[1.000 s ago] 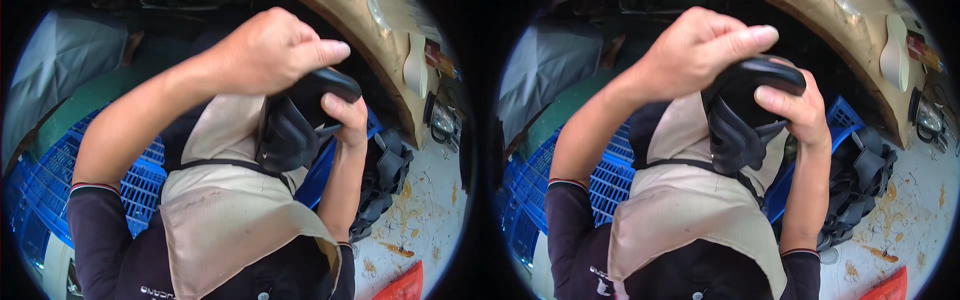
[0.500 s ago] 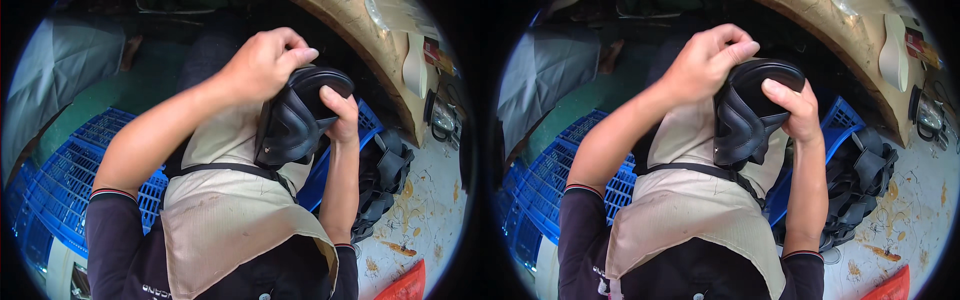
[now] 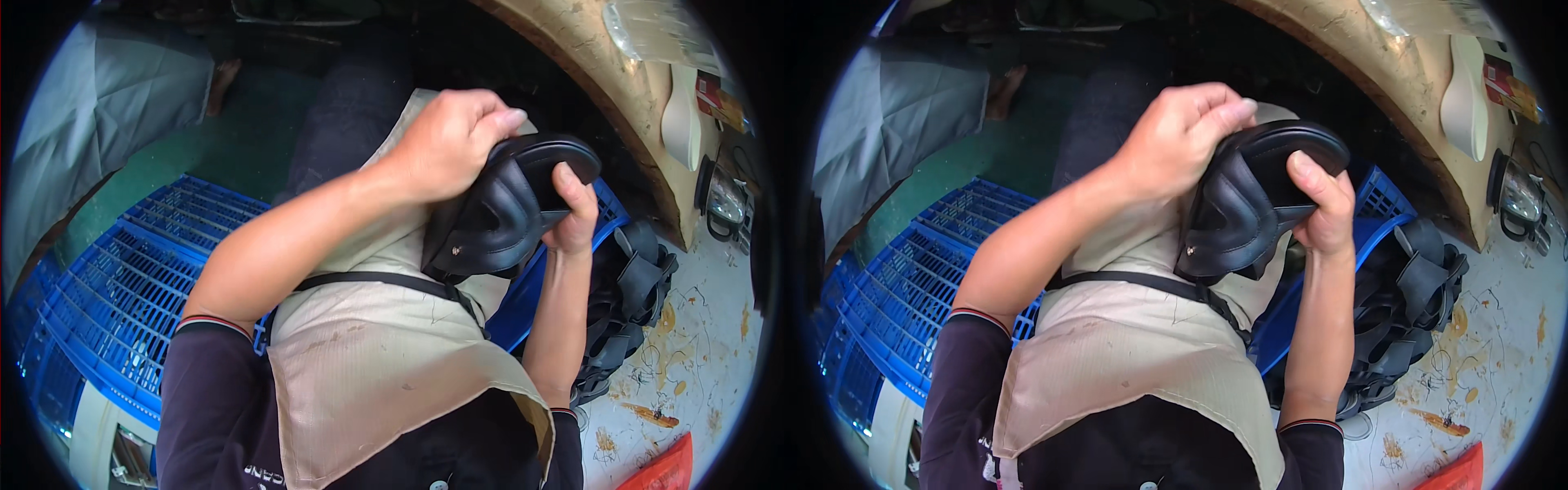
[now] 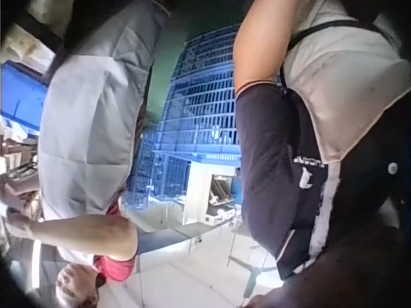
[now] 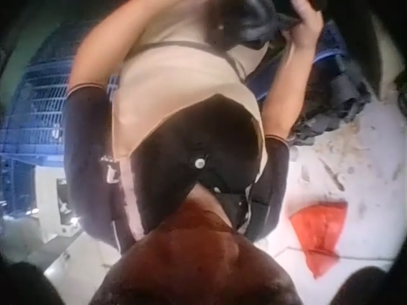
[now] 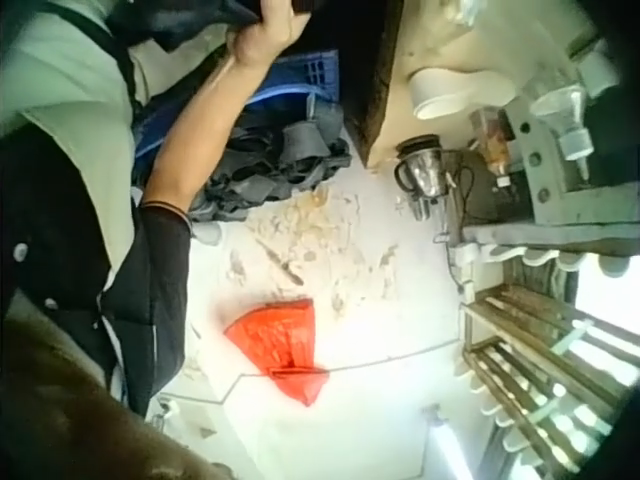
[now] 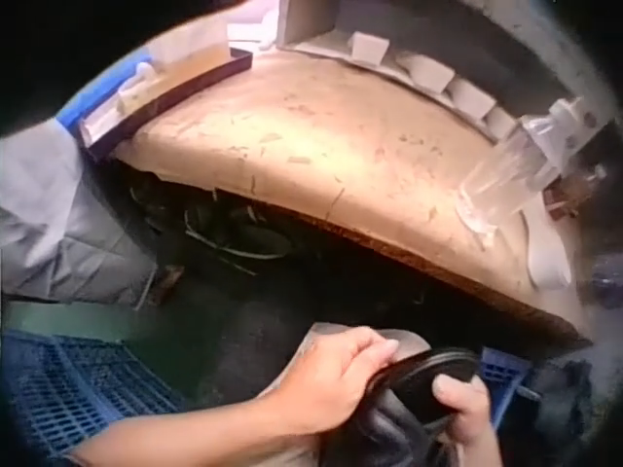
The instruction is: Applying soles to shoe uppers and pressing them together to ensure a good bond.
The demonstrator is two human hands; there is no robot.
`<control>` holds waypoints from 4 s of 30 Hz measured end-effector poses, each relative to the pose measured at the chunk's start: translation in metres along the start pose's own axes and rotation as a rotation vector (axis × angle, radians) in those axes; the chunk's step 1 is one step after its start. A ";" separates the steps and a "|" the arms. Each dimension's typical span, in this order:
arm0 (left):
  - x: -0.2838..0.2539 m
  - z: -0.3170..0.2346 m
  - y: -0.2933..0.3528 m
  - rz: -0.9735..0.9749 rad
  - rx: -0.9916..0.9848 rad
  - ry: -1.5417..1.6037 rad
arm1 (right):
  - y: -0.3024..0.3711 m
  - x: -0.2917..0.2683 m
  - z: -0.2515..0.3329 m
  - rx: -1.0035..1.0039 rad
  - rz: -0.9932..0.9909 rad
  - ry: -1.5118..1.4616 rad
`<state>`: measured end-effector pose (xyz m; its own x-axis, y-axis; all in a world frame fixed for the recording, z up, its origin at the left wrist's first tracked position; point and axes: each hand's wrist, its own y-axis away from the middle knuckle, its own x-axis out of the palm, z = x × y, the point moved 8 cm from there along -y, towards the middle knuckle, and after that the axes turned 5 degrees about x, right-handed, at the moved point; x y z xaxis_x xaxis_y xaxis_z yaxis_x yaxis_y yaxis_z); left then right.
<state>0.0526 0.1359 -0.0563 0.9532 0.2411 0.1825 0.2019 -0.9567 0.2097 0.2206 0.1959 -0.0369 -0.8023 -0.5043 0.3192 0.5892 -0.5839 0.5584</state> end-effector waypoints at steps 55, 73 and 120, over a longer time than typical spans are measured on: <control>0.085 0.094 0.016 0.244 -0.042 -0.098 | 0.009 -0.036 -0.047 -0.031 0.399 -0.689; 0.042 0.041 0.005 -0.052 0.087 -0.005 | 0.012 -0.096 -0.088 0.069 0.104 -0.565; 0.056 -0.123 -0.028 0.020 0.028 -0.037 | 0.043 0.027 0.087 -0.029 0.067 0.025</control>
<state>0.0732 0.1958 0.0661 0.9646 0.2161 0.1509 0.1884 -0.9657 0.1789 0.2158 0.2122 0.0622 -0.7583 -0.5588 0.3358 0.6447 -0.5663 0.5135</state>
